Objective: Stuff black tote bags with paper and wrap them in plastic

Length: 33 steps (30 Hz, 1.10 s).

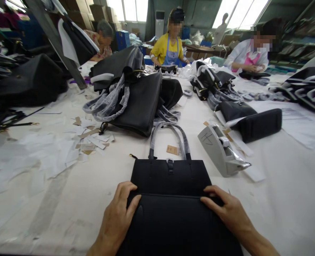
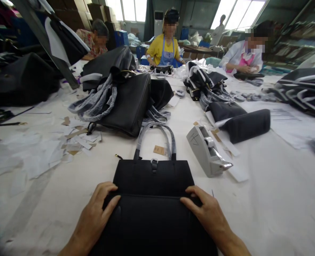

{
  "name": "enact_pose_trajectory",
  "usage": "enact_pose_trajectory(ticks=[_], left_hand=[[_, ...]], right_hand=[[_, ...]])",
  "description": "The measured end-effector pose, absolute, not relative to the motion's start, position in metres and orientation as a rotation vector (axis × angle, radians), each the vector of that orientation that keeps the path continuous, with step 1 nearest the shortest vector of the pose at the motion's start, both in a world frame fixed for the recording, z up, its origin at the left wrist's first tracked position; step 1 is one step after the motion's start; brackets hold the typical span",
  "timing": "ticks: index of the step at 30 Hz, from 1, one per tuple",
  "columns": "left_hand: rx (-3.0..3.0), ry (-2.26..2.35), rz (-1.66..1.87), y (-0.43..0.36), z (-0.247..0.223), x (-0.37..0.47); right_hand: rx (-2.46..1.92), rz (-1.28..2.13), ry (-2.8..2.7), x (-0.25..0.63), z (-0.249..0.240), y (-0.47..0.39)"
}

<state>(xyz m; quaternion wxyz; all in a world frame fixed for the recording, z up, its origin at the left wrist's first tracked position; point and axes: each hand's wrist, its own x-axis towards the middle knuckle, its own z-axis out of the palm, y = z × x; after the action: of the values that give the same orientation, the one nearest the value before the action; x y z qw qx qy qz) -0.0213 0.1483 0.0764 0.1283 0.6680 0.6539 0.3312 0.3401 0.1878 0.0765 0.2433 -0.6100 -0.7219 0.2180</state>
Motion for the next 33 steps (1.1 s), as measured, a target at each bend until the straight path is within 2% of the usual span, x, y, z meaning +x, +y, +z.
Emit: enact_pose_trajectory(ticks=[5,9,14,16,22,24,29,33], left_hand=[[2.270,1.964,0.891,0.158,0.068,-0.021],[2.200,1.853,0.859,0.163,0.057,-0.025],[1.978,1.736,0.863,0.163,0.055,-0.021],[1.922,1.717,0.853,0.159,0.059,-0.013],[1.800,1.720,0.826,0.153,0.063,0.005],[1.779,1.736,0.859,0.153,0.059,0.006],[1.764,1.718,0.976,0.154,0.052,0.007],[1.711,1.712,0.930,0.152,0.055,0.008]], right_hand=[[-1.510,0.312,-2.119,0.340,0.077,0.189],[-1.408,0.014,-2.192,0.324,0.108,0.193],[-1.222,0.043,-2.221,0.248,0.149,0.201],[-1.121,0.069,-2.315,0.218,0.138,0.207],[-1.043,-0.032,-2.449,0.189,0.061,0.232],[-1.040,-0.023,-2.434,0.184,0.064,0.238],[-1.073,0.173,-2.293,0.138,0.106,0.258],[-1.078,0.086,-2.211,0.111,0.086,0.289]])
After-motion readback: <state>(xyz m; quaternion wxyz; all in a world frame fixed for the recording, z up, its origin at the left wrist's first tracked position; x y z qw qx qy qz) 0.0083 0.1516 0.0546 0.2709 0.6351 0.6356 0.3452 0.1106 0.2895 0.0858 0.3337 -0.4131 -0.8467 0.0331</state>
